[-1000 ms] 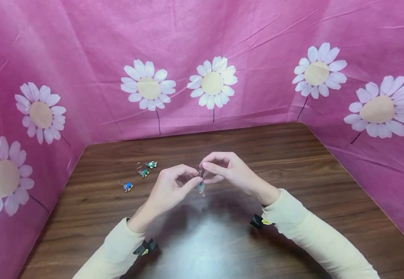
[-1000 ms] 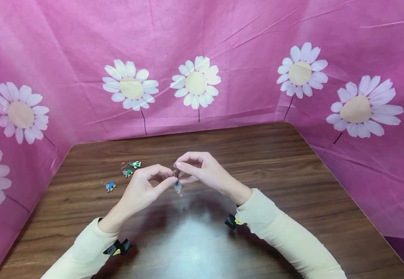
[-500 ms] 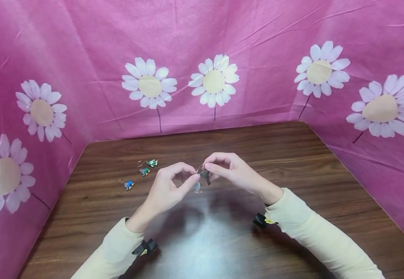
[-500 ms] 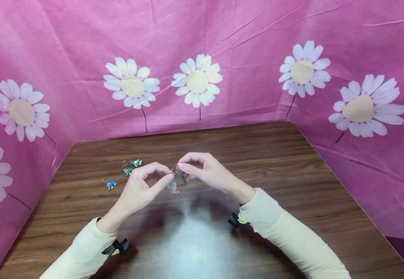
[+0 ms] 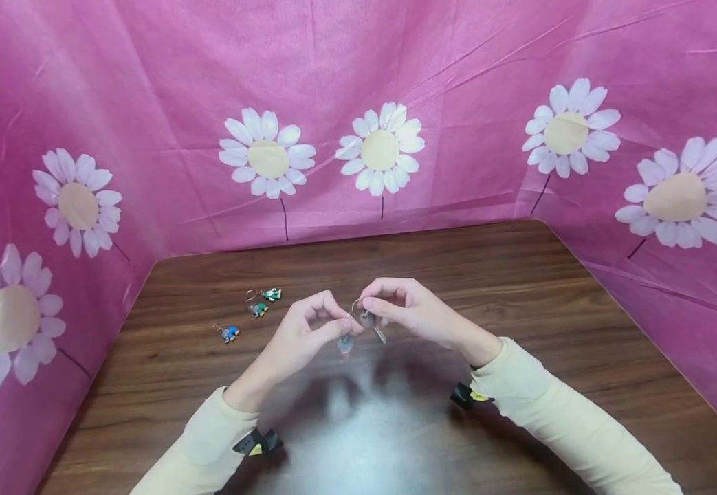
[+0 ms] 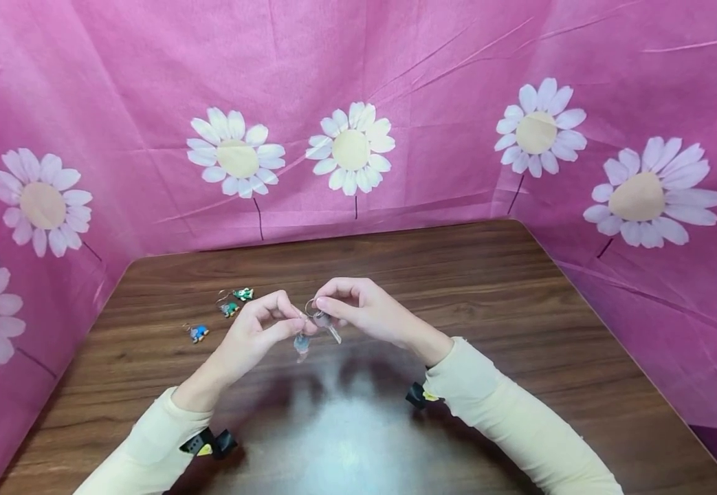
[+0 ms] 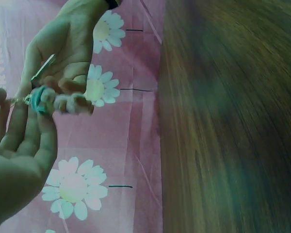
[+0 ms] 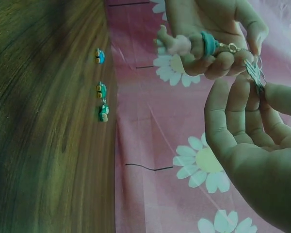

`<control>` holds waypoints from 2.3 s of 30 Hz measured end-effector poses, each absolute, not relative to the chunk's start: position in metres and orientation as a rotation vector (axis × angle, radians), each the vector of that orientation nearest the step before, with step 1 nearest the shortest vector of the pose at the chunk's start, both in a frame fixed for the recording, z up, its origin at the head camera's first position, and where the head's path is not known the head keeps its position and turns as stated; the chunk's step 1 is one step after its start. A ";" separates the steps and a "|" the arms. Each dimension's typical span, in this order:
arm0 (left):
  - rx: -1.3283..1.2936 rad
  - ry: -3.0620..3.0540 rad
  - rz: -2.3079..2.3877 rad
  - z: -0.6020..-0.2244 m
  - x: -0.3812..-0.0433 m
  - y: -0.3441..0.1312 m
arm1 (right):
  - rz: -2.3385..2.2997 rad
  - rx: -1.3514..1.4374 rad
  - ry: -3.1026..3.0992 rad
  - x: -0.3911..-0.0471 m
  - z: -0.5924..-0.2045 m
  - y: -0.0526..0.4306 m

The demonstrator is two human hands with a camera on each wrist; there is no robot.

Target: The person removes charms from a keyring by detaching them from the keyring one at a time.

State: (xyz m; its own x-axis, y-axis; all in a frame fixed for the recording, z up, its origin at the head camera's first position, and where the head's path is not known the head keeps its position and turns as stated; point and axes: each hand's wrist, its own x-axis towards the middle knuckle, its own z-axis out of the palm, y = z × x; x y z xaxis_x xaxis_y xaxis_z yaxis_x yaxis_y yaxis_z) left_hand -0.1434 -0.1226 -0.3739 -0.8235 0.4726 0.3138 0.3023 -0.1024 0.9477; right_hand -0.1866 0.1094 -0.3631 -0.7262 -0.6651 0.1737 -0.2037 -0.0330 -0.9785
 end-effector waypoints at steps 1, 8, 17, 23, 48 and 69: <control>0.885 1.959 2.066 -0.374 -0.144 -0.123 | -1.815 -0.915 1.900 -0.186 -0.363 0.109; 0.808 1.918 2.010 -0.373 -0.145 -0.127 | -1.811 -0.915 1.917 -0.186 -0.362 0.111; 0.570 2.044 1.861 -0.367 -0.147 -0.128 | -1.752 -0.989 2.017 -0.187 -0.362 0.113; 0.542 2.107 1.756 -0.366 -0.146 -0.129 | -1.717 -1.064 2.069 -0.188 -0.364 0.114; 0.694 2.347 1.954 -0.371 -0.142 -0.119 | -1.806 -0.941 1.900 -0.185 -0.363 0.119; 0.853 2.477 1.991 -0.374 -0.140 -0.114 | -1.725 -1.066 1.974 -0.186 -0.369 0.121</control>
State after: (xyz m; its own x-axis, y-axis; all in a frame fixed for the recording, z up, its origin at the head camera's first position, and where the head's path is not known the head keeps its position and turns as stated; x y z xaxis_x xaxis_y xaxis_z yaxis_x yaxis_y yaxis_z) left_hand -0.1402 -0.1142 -0.3743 -0.8553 0.2987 0.4234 0.4777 0.1380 0.8676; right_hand -0.1865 0.1214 -0.3693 -0.6747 -0.7000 0.2340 -0.3256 -0.0022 -0.9455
